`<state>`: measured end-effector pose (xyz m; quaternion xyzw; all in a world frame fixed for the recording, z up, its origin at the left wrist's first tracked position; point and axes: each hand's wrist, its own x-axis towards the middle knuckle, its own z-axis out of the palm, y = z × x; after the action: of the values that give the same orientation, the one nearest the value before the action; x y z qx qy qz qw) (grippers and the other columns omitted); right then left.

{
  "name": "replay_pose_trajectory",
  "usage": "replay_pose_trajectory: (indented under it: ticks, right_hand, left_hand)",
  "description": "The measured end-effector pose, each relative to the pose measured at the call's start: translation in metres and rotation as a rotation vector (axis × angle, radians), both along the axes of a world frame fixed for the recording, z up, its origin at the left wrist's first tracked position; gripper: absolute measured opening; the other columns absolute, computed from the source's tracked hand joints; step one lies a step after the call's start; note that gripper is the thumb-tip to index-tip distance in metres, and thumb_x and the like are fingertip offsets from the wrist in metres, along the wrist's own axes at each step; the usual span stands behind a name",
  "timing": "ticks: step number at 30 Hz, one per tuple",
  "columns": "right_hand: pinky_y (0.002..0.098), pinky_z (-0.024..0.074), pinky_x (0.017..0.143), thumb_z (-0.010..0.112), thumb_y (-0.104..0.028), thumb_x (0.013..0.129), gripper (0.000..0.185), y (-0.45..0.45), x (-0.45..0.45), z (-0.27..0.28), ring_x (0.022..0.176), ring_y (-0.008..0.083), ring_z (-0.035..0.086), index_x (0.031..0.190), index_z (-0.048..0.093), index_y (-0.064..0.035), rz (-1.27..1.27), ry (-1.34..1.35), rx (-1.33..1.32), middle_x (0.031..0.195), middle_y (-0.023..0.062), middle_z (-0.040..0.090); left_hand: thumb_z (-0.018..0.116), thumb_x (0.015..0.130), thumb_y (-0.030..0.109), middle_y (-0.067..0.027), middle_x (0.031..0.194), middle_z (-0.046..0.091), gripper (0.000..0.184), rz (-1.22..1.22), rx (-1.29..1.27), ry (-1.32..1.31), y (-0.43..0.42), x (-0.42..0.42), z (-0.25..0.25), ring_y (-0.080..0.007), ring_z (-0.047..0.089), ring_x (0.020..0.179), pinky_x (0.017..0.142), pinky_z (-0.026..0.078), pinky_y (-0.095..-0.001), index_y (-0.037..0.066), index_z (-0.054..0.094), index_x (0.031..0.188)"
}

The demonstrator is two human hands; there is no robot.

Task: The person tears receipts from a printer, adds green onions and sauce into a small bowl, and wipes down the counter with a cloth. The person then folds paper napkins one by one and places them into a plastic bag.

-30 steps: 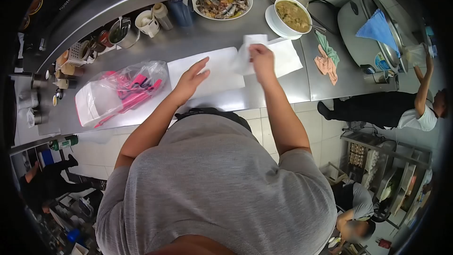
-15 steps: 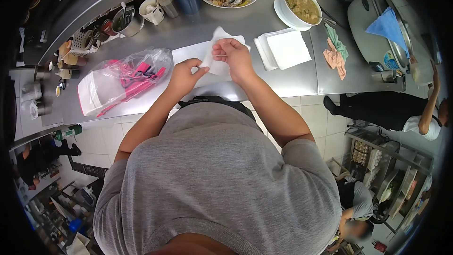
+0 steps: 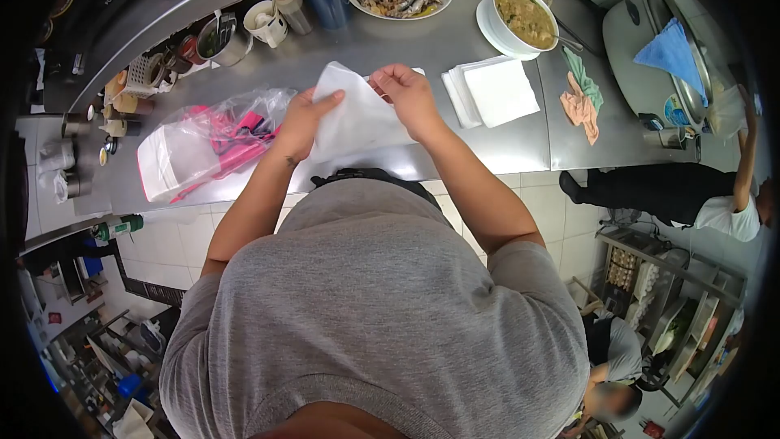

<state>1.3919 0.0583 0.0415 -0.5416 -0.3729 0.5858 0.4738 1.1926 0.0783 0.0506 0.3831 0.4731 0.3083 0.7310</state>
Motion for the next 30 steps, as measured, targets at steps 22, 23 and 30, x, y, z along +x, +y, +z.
replay_pose_trajectory:
  ticks: [22, 23, 30]
  right_hand:
    - [0.0324, 0.0497, 0.077, 0.065, -0.011, 0.082, 0.028, 0.011, 0.027, 0.006, 0.082, 0.0222, 0.066, 0.108, 0.065, 0.0001, 0.166, -0.404, -0.055, 0.094, 0.0132, 0.069]
    - [0.0327, 0.0496, 0.077, 0.064, -0.010, 0.081, 0.027, 0.011, 0.029, 0.015, 0.081, 0.0242, 0.066, 0.106, 0.066, -0.0002, 0.262, -0.545, 0.035, 0.094, 0.0141, 0.069]
    - [0.0318, 0.0500, 0.074, 0.067, -0.002, 0.078, 0.023, -0.014, 0.026, 0.109, 0.083, 0.0232, 0.064, 0.100, 0.065, 0.0010, 0.665, -0.742, 0.504, 0.095, 0.0106, 0.067]
  left_hand:
    - [0.065, 0.084, 0.034, -0.0122, 0.139, 0.043, 0.060, 0.665, 0.268, -0.074, 0.023, -0.039, 0.002, -0.0272, 0.042, 0.128, 0.111, 0.023, -0.0512, 0.008, 0.043, 0.134]
    - [0.068, 0.081, 0.031, -0.0122, 0.138, 0.044, 0.064, 0.440, 0.655, 0.159, 0.017, -0.036, 0.014, -0.0276, 0.041, 0.129, 0.111, 0.018, -0.0538, 0.010, 0.042, 0.135]
    - [0.075, 0.069, 0.022, -0.0105, 0.105, 0.064, 0.052, -0.542, 1.223, 0.526, 0.006, 0.010, 0.072, -0.0289, 0.053, 0.116, 0.105, 0.034, -0.0435, 0.011, 0.060, 0.117]
